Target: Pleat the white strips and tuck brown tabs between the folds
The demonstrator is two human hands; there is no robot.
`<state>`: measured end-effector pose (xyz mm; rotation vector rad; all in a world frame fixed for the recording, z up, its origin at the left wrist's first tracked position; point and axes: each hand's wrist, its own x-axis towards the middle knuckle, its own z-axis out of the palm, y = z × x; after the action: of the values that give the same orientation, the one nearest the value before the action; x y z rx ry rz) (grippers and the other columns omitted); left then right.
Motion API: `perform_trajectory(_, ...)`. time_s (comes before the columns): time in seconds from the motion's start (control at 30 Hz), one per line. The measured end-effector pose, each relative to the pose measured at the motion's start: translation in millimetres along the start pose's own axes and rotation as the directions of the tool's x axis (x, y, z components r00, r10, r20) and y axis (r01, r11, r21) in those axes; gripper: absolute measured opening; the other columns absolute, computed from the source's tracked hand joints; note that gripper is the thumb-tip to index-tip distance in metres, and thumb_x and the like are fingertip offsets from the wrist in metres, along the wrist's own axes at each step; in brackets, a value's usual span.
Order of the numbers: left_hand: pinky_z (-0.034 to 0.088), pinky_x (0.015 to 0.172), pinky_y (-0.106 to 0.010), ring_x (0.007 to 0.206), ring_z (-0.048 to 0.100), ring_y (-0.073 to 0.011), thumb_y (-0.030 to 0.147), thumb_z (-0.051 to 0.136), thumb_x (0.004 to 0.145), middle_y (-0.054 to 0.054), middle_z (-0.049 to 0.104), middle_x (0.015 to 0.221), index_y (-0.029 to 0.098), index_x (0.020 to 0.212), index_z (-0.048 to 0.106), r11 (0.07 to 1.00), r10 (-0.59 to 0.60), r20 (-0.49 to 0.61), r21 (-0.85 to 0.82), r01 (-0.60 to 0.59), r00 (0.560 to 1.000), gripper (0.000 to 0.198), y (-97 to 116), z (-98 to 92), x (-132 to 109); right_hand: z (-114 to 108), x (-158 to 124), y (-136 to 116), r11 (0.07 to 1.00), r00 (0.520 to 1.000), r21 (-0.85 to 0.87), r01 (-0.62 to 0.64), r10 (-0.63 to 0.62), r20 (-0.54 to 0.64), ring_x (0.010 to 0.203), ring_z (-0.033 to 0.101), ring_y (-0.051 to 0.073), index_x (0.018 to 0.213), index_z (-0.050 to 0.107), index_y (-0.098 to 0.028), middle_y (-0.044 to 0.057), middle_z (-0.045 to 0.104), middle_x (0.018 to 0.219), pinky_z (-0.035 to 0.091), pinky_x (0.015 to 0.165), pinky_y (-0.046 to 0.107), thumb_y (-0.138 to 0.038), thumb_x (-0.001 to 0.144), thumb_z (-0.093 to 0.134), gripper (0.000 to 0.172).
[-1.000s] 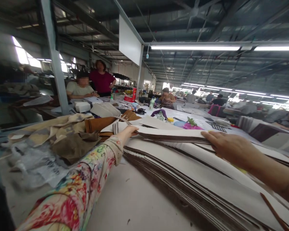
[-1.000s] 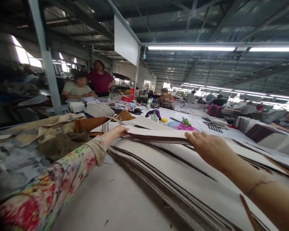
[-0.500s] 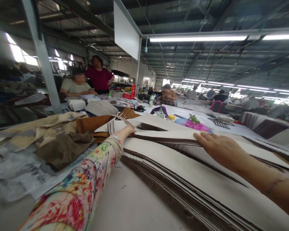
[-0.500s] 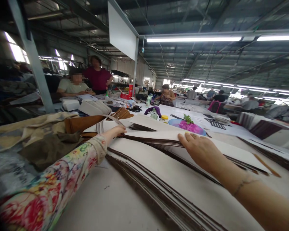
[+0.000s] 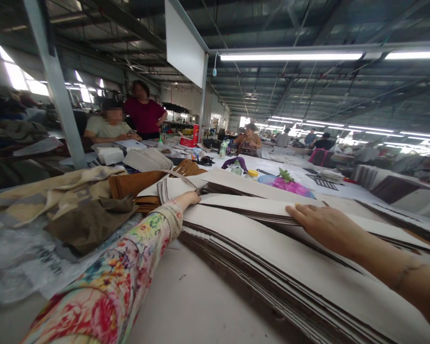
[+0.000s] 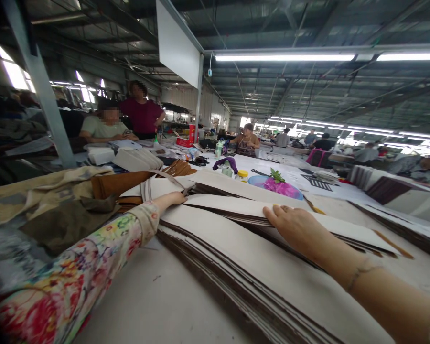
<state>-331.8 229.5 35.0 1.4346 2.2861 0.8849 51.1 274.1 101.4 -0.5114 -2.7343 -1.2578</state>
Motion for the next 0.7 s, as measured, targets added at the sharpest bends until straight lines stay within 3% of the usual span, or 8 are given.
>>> perform_trajectory(0.1,0.047,0.079,-0.039,0.094,0.054,-0.0194,0.029,0.050,0.086,-0.009,0.052,0.111,0.014,0.111,0.050,0.991,0.009,0.024,0.131,-0.012,1.000,0.029,14.6,4.7,3.7,1.6,-1.0,-2.4,0.999,0.999,0.032,0.024,-0.025,0.038,0.076,0.062,0.018,0.111,0.048,-0.015,0.012,0.061,0.100,0.044,0.060,0.027,0.000,0.075,0.037,0.040)
perform_trajectory(0.23,0.046,0.081,-0.038,0.095,0.054,-0.0185,0.030,0.046,0.087,-0.007,0.053,0.112,0.017,0.107,0.053,0.965,0.134,0.120,0.210,-0.157,0.984,0.024,47.4,16.8,1.0,3.7,-0.4,-2.3,0.995,0.997,0.092,0.031,-0.038,0.069,0.079,0.062,0.017,0.112,0.048,-0.016,0.012,0.061,0.101,0.045,0.063,0.027,-0.002,0.076,0.037,0.040)
perform_trajectory(0.37,0.041,0.085,-0.034,0.095,0.055,-0.0229,0.045,0.052,0.080,-0.008,0.061,0.100,0.015,0.089,0.063,0.931,0.214,0.225,0.249,-0.268,0.951,0.033,73.6,25.9,-10.7,0.8,2.0,1.2,0.969,0.988,0.246,0.018,-0.054,0.142,0.079,0.062,0.020,0.115,0.049,-0.014,0.014,0.061,0.103,0.046,0.064,0.031,-0.005,0.078,0.036,0.040)
perform_trajectory(0.47,0.039,0.084,-0.031,0.096,0.056,-0.0294,0.059,0.053,0.071,-0.012,0.065,0.095,0.015,0.079,0.068,0.911,0.208,0.253,0.301,-0.281,0.945,0.047,80.7,27.0,-16.2,-5.8,1.1,3.9,0.909,0.978,0.417,-0.025,-0.063,0.197,0.088,0.060,0.023,0.120,0.046,-0.012,0.016,0.059,0.107,0.046,0.071,0.034,-0.020,0.083,0.041,0.039)
perform_trajectory(0.57,0.037,0.083,-0.032,0.096,0.055,-0.0316,0.063,0.048,0.070,-0.015,0.064,0.099,0.014,0.084,0.068,0.889,0.213,0.263,0.348,-0.299,0.941,0.055,83.9,27.2,-18.6,-14.7,-4.3,3.0,0.865,0.969,0.493,-0.094,-0.034,0.244,0.098,0.056,0.022,0.124,0.043,-0.012,0.014,0.057,0.112,0.043,0.080,0.034,-0.036,0.089,0.032,0.044)
perform_trajectory(0.7,0.037,0.083,-0.029,0.096,0.056,-0.0282,0.055,0.051,0.070,-0.011,0.067,0.094,0.020,0.088,0.066,0.853,0.292,0.265,0.363,-0.375,0.919,0.043,90.0,29.6,-22.4,-24.0,-13.0,-2.5,0.795,0.948,0.567,-0.217,0.033,0.316,0.109,0.049,0.020,0.127,0.040,-0.011,0.013,0.050,0.123,0.038,0.089,0.031,-0.041,0.091,0.025,0.049)
